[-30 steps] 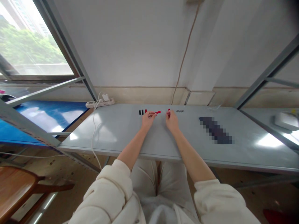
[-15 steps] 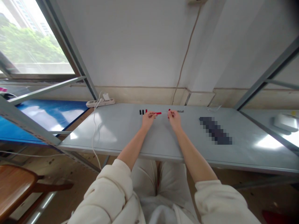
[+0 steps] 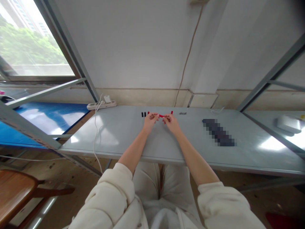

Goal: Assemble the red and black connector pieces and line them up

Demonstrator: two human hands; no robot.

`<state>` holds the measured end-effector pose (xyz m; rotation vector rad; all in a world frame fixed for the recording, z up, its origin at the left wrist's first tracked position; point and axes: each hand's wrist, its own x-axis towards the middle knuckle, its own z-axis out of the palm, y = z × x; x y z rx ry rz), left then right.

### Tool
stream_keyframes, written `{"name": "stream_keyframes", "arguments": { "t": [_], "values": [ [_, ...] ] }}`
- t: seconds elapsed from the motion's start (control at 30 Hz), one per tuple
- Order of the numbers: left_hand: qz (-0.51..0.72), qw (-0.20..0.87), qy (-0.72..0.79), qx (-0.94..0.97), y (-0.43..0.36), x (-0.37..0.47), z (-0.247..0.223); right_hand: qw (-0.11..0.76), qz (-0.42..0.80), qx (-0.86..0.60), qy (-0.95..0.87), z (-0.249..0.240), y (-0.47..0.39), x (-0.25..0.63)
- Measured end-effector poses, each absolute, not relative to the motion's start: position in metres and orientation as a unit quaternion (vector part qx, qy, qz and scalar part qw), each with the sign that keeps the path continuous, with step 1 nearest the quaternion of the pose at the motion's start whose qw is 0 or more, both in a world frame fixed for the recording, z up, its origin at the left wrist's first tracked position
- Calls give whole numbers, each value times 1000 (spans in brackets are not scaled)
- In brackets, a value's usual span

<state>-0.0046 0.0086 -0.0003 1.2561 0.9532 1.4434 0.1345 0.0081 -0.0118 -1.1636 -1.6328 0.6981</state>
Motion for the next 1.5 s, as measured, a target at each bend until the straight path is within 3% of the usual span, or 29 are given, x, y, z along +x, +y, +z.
{"name": "stream_keyframes", "arguments": {
  "t": [0.23,0.43,0.73,1.03,1.23,1.5],
  "values": [
    [610,473,384,506,12,-7,0,403,104,-507,-754,-6,11,123],
    [703,384,452,393,19,-20,-1,331,141,-605,-710,-7,38,102],
    [714,392,460,355,24,-22,-8,242,109,-617,-741,-15,63,76],
    [698,394,472,366,23,-21,-8,211,110,-630,-739,-16,66,68],
    [666,373,466,448,18,-13,-9,190,134,-660,-715,-5,57,118],
    [574,278,481,602,6,-4,-10,253,64,-783,-565,-13,55,183]
  ]
}}
